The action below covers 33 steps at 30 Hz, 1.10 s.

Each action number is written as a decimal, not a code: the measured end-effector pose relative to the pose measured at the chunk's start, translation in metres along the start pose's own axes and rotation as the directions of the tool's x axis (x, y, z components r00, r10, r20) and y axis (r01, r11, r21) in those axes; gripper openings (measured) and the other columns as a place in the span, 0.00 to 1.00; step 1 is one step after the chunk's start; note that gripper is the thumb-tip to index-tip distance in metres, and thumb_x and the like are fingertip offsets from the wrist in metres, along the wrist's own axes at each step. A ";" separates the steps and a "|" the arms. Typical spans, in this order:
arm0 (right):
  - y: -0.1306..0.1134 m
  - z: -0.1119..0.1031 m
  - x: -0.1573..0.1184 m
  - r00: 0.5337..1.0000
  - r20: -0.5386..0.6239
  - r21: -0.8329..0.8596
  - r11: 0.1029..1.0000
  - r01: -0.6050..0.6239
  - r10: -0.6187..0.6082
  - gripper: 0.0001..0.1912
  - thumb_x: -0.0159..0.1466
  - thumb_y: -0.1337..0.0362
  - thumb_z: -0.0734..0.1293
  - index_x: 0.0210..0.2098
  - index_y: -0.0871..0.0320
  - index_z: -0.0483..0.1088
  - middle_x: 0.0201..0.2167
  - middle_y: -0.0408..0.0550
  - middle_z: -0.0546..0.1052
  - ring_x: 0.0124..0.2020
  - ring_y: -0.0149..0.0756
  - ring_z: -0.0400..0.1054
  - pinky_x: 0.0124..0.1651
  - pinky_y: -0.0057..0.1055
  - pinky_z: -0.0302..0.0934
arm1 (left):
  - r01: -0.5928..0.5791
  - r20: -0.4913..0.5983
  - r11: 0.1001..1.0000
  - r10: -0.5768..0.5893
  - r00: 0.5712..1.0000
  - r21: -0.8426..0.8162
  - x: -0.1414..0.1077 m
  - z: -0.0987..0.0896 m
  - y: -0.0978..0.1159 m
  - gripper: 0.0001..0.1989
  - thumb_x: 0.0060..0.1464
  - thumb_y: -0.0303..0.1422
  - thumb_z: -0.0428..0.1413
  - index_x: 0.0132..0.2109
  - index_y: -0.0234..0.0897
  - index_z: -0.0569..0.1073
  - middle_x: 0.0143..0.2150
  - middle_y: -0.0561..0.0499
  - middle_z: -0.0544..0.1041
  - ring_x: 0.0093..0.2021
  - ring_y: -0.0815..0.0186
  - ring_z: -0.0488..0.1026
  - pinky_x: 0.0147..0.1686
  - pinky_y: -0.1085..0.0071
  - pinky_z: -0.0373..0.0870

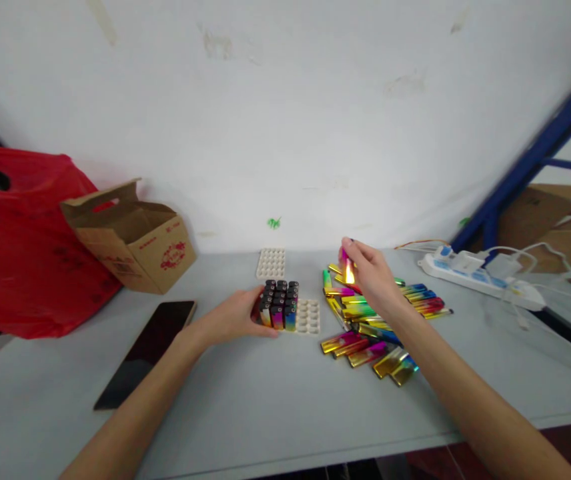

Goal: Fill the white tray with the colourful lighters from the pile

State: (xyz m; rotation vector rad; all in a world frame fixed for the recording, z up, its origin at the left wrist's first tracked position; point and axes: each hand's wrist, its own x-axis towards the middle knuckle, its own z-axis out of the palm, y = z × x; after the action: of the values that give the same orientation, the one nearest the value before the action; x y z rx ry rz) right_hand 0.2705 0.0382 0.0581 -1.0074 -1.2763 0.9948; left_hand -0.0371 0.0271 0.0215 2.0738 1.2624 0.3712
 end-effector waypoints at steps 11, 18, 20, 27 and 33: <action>0.024 0.022 -0.021 0.928 0.278 0.038 0.963 -0.268 0.247 0.37 0.63 0.24 0.70 0.30 0.53 0.65 0.20 0.30 0.52 0.19 0.24 0.42 0.22 0.25 0.37 | 0.046 0.005 0.999 -0.046 0.999 -0.008 -0.001 0.000 0.004 0.33 0.46 0.53 0.73 0.53 0.42 0.76 0.43 0.49 0.88 0.38 0.53 0.84 0.34 0.65 0.76; 0.026 0.034 -0.027 0.915 0.189 0.040 0.928 -0.369 0.356 0.32 0.69 0.35 0.62 0.21 0.51 0.54 0.17 0.34 0.51 0.19 0.26 0.38 0.20 0.27 0.34 | 0.017 -0.011 0.999 -0.017 1.000 0.031 -0.001 -0.001 0.003 0.31 0.47 0.52 0.73 0.53 0.43 0.76 0.42 0.50 0.88 0.36 0.53 0.84 0.35 0.64 0.77; 0.027 0.034 -0.027 0.923 0.180 0.036 0.936 -0.351 0.339 0.29 0.69 0.39 0.62 0.21 0.51 0.54 0.17 0.35 0.51 0.18 0.27 0.39 0.20 0.27 0.35 | 0.019 0.000 1.000 -0.019 1.000 0.019 -0.002 -0.001 0.004 0.31 0.47 0.52 0.72 0.53 0.42 0.75 0.43 0.49 0.88 0.38 0.52 0.84 0.36 0.63 0.78; 0.035 0.030 -0.022 0.930 0.159 0.076 0.935 -0.346 0.331 0.34 0.66 0.28 0.66 0.26 0.53 0.64 0.19 0.33 0.52 0.19 0.25 0.41 0.21 0.26 0.37 | 0.014 0.029 1.000 -0.014 0.999 0.001 -0.004 -0.002 0.011 0.35 0.50 0.52 0.71 0.57 0.38 0.74 0.46 0.47 0.88 0.41 0.52 0.84 0.38 0.63 0.78; 0.042 0.024 -0.018 0.974 0.219 -0.071 0.997 -0.040 0.055 0.28 0.72 0.35 0.67 0.46 0.54 0.76 0.30 0.41 0.72 0.30 0.35 0.68 0.36 0.32 0.66 | 0.044 0.027 0.998 -0.046 0.999 0.044 -0.003 -0.002 0.009 0.35 0.48 0.54 0.71 0.56 0.40 0.74 0.46 0.48 0.88 0.40 0.52 0.84 0.38 0.63 0.77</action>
State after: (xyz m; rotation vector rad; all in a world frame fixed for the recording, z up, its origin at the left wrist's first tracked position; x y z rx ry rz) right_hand 0.2450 0.0329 0.0138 -1.0024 -1.4816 1.1319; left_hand -0.0330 0.0228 0.0293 2.0762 1.3091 0.2956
